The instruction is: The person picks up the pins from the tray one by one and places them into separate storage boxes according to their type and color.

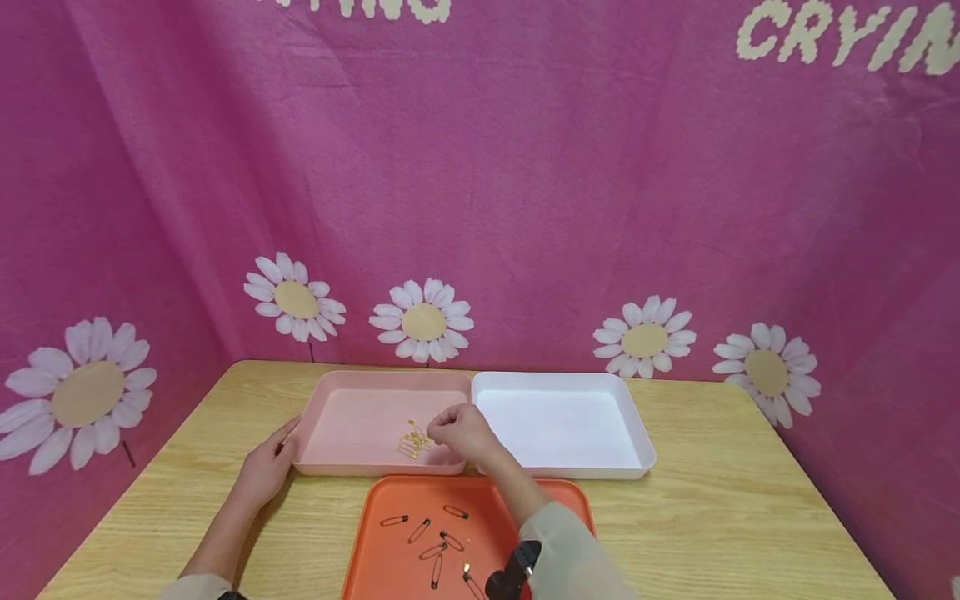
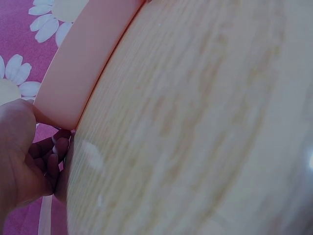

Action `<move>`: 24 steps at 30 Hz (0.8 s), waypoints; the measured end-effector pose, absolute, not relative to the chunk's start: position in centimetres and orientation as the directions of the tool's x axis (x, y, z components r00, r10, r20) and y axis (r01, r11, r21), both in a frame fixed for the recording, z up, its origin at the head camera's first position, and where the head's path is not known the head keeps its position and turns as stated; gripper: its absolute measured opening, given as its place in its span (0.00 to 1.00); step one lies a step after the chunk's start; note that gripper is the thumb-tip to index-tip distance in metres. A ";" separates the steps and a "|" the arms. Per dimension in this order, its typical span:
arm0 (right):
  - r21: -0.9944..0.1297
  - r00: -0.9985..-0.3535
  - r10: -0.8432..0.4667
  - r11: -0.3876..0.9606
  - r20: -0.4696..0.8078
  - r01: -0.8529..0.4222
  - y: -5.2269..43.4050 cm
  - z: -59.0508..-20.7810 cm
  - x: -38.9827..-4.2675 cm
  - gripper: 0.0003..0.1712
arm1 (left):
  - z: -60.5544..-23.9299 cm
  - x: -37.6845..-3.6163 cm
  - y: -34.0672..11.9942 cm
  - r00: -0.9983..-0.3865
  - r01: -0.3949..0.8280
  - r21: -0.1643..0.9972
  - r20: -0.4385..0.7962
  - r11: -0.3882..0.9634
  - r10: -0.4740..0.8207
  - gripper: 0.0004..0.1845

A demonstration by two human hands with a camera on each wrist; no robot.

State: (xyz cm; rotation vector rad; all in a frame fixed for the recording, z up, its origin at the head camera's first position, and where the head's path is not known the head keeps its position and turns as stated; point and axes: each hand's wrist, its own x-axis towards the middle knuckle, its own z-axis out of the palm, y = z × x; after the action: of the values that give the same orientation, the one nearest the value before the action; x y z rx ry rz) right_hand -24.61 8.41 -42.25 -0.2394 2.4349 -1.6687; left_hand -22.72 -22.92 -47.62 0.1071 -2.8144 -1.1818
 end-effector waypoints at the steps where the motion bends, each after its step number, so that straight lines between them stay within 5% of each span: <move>1: -0.933 -0.972 -0.227 0.358 -0.056 -0.030 8.2 -42.4 -24.7 0.05 | -47.6 -22.7 -22.9 -0.994 -0.032 0.715 0.052 0.699 -0.099 0.26; 24: -0.864 -0.982 -0.191 0.493 0.003 -0.099 5.0 -43.9 -26.0 0.06 | -47.4 -22.7 -22.8 -0.994 -0.038 0.714 0.043 0.699 -0.099 0.26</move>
State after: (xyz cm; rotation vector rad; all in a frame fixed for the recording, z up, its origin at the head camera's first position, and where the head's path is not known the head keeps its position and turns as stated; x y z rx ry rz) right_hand -26.04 4.99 -43.94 -0.2560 2.6335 -1.5153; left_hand -22.66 -22.76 -47.41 0.1141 -2.8234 -1.1838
